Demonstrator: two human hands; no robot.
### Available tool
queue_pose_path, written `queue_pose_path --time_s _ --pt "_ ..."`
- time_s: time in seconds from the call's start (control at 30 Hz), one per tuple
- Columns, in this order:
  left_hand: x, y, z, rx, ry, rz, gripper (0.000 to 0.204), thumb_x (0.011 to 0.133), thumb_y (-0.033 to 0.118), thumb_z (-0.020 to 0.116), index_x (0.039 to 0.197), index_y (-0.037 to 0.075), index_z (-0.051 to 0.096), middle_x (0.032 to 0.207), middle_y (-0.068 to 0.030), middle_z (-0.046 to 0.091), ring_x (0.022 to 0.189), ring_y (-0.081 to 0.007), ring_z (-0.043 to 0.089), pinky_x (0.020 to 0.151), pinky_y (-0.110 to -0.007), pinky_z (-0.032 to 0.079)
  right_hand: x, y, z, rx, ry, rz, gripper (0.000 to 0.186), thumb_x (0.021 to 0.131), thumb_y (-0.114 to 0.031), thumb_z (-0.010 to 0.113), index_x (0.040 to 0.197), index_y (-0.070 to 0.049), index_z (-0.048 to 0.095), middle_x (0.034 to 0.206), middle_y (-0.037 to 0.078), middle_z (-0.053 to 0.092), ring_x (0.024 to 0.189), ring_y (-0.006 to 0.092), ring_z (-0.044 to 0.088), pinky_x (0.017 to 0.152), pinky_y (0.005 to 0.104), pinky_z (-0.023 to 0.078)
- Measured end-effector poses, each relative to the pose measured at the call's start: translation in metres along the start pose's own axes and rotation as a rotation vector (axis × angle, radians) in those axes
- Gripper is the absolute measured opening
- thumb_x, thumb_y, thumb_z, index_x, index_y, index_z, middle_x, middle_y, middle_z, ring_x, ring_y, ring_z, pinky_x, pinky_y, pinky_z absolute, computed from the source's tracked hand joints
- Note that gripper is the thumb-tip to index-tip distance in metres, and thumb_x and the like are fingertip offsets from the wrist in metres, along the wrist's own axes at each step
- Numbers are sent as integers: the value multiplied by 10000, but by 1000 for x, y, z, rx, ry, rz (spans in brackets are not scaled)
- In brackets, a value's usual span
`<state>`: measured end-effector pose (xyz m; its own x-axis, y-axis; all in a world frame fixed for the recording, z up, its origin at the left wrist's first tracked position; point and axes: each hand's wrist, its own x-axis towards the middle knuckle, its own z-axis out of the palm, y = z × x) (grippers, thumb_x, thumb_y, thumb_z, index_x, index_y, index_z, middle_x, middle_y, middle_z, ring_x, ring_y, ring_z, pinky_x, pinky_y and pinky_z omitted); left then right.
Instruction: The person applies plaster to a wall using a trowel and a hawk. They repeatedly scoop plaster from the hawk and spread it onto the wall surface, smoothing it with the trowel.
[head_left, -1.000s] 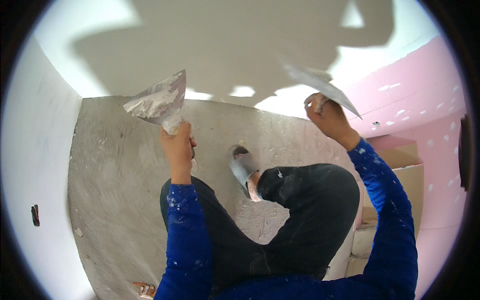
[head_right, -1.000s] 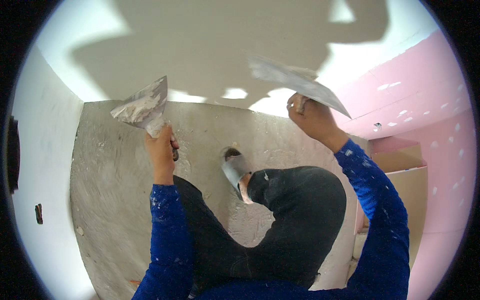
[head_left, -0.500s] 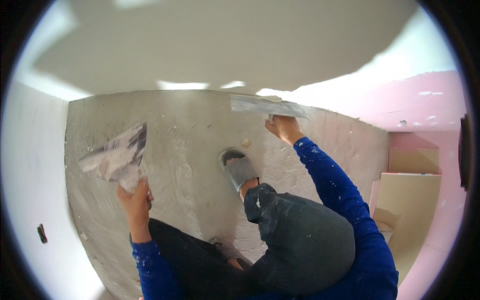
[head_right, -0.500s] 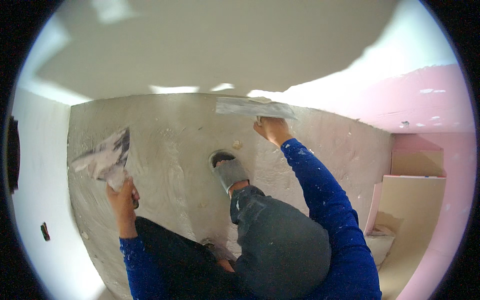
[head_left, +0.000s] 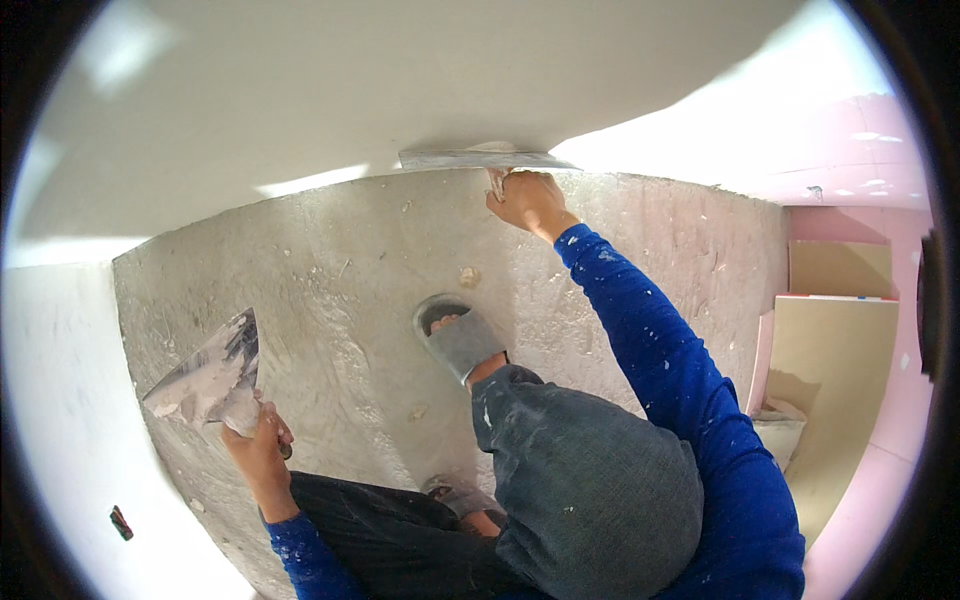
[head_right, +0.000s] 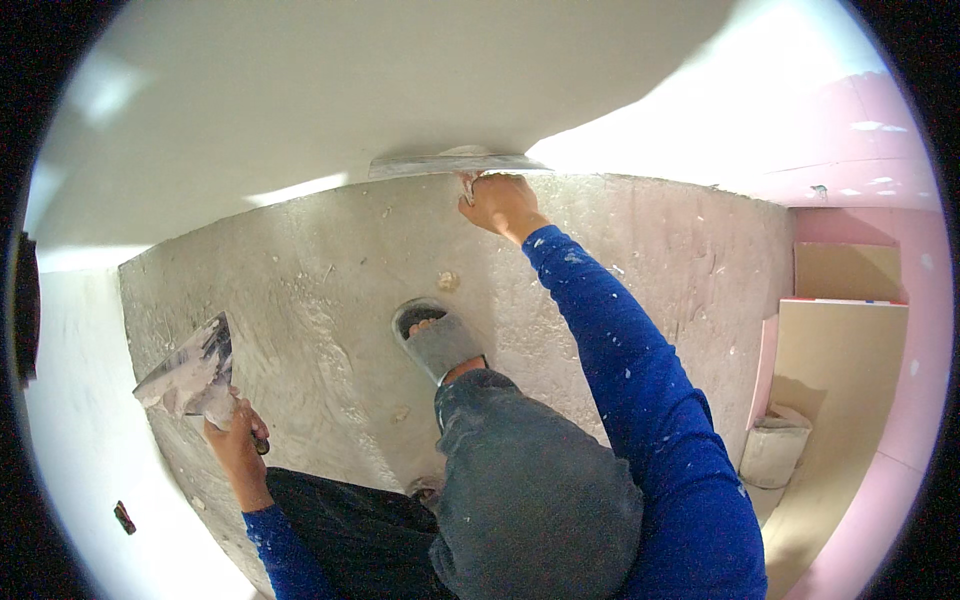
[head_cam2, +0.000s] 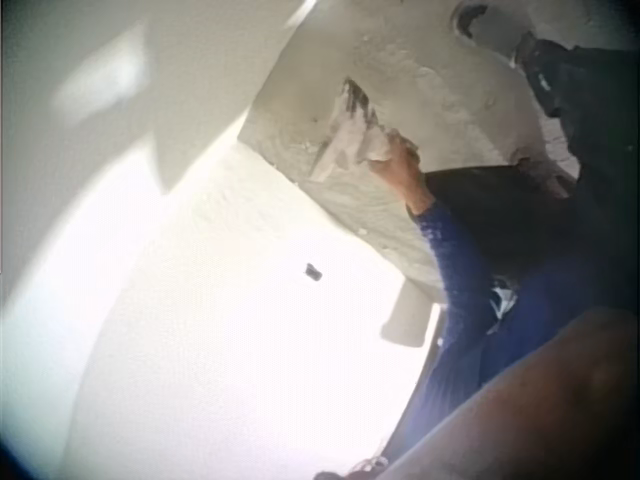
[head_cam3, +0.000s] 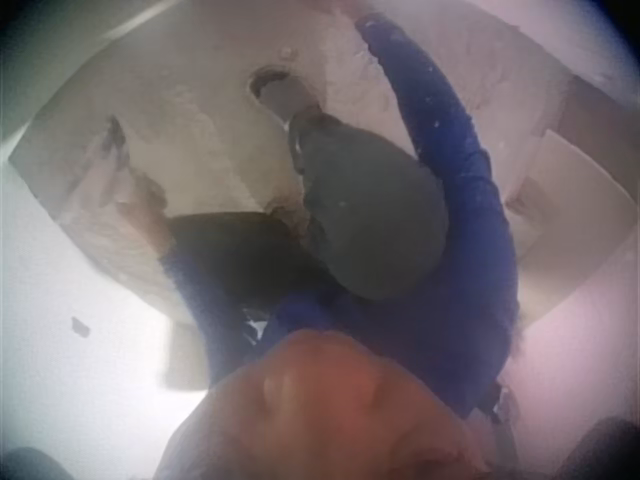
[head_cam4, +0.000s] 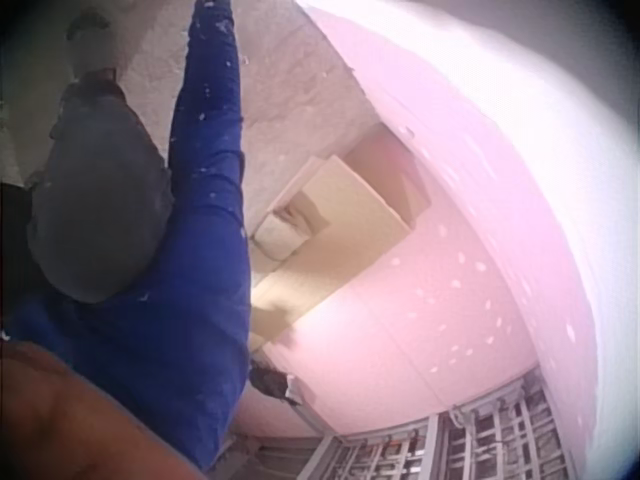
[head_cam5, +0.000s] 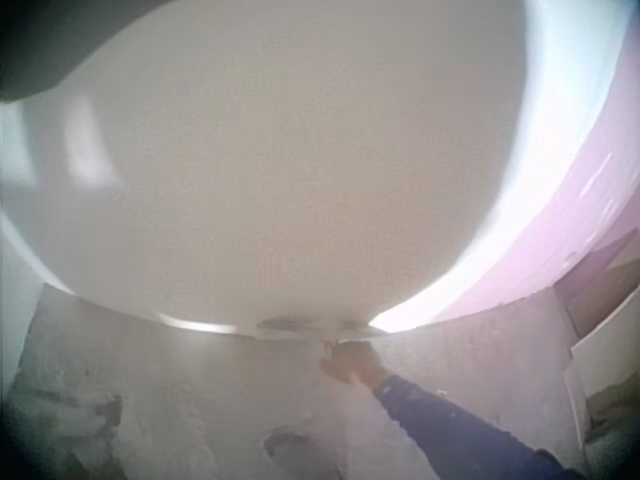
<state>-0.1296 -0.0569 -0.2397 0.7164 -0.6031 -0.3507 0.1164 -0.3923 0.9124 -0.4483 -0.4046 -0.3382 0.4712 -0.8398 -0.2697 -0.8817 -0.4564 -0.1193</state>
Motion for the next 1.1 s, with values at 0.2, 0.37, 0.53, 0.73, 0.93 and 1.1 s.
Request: queue_pose_path --time_s 0.2,0.37,0.53,0.73,0.93,1.1 --pt "3 3 6 -4 -17 -51 222 873 45 652 1072 13 558 628 -6 523 459 -89 470 415 -232 373 1 2 -3 -40 56 55 430 882 -423 545 810 -32 709 766 185 701 748 367 689 738 468 552" --pt "7 0 15 0 -44 -61 231 860 83 688 1050 15 575 630 -8 551 462 -85 496 400 -205 334 -19 26 -44 76 250 51 418 878 -423 555 738 -56 698 690 158 687 659 370 676 664 471 547" --pt "5 -1 11 102 -90 -15 231 871 70 673 1072 12 574 630 0 542 467 -82 487 406 -218 356 -50 59 -94 241 514 22 393 882 -376 638 697 -30 647 645 157 648 586 316 636 590 410 509" --pt "3 1 8 93 -77 -19 246 869 59 674 1089 8 575 618 6 533 462 -76 479 405 -222 361 -80 40 -103 335 373 -45 338 862 -327 652 750 -9 640 647 151 639 615 285 659 599 382 527" --pt "6 -6 3 62 -96 6 240 867 54 678 1078 11 572 623 -1 539 454 -82 477 399 -224 367 -23 -9 -15 -47 -42 41 418 886 -398 541 959 -15 692 838 202 700 770 367 691 730 461 563" --pt "8 -10 -7 87 -24 -47 259 864 81 696 1073 14 558 672 -16 578 488 -87 519 422 -212 363 0 -11 2 -31 -87 32 415 895 -372 533 1048 -17 683 951 200 710 889 357 690 821 459 553"
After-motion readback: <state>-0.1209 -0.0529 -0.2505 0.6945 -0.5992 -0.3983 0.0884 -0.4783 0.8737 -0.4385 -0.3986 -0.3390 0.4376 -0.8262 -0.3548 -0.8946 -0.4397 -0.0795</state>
